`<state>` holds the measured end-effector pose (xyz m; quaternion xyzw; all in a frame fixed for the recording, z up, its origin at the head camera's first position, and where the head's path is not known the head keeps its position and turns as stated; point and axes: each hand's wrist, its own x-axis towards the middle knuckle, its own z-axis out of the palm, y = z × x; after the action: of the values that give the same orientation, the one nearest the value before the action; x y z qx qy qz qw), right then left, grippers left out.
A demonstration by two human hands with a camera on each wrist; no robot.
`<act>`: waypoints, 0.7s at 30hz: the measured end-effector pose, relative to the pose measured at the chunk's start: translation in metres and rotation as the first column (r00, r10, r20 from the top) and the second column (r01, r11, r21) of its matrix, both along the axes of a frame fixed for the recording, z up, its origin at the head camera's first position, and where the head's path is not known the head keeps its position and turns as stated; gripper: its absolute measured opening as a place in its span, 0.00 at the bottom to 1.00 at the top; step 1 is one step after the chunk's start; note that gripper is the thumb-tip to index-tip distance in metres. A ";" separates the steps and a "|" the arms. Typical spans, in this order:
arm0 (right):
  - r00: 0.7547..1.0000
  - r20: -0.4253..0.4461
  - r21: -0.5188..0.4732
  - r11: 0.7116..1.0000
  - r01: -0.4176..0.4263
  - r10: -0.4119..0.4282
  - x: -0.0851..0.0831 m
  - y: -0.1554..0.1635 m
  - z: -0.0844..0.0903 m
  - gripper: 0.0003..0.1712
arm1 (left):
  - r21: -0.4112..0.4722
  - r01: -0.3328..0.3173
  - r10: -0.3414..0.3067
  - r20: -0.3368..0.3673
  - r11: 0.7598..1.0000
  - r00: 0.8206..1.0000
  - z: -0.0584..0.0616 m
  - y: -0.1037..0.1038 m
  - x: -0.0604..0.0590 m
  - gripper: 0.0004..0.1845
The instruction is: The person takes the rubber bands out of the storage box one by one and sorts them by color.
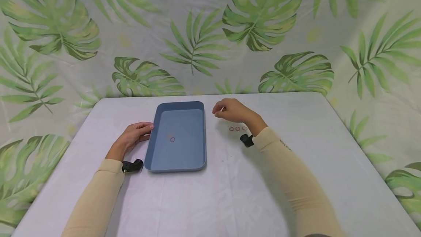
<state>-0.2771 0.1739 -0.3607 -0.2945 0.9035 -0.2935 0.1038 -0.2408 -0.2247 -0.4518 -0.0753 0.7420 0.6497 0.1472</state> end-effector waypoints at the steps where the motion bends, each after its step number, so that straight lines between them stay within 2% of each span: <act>1: 1.000 -0.003 -0.001 1.000 -0.013 0.013 0.000 -0.007 0.001 0.11 | 0.001 0.001 -0.001 -0.001 1.000 1.000 0.000 0.000 0.000 0.28; 9: 0.986 -0.030 0.042 0.986 -0.161 0.162 0.001 -0.061 0.004 0.12 | -0.026 0.012 -0.012 0.001 1.000 1.000 0.000 -0.002 0.000 0.27; 16: 0.981 -0.003 0.055 0.980 -0.193 0.193 -0.001 -0.108 0.002 0.13 | -0.007 0.005 -0.005 -0.002 1.000 1.000 0.001 0.000 0.000 0.27; 21: 0.981 0.040 0.016 0.982 -0.190 0.189 -0.003 -0.130 -0.007 0.13 | -0.005 0.012 -0.012 -0.007 1.000 1.000 0.001 0.001 0.001 0.27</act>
<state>-0.2800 0.0439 -0.3682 -0.3725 0.8719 -0.2792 0.1517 -0.2402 -0.2241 -0.4513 -0.0688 0.7446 0.6472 0.1486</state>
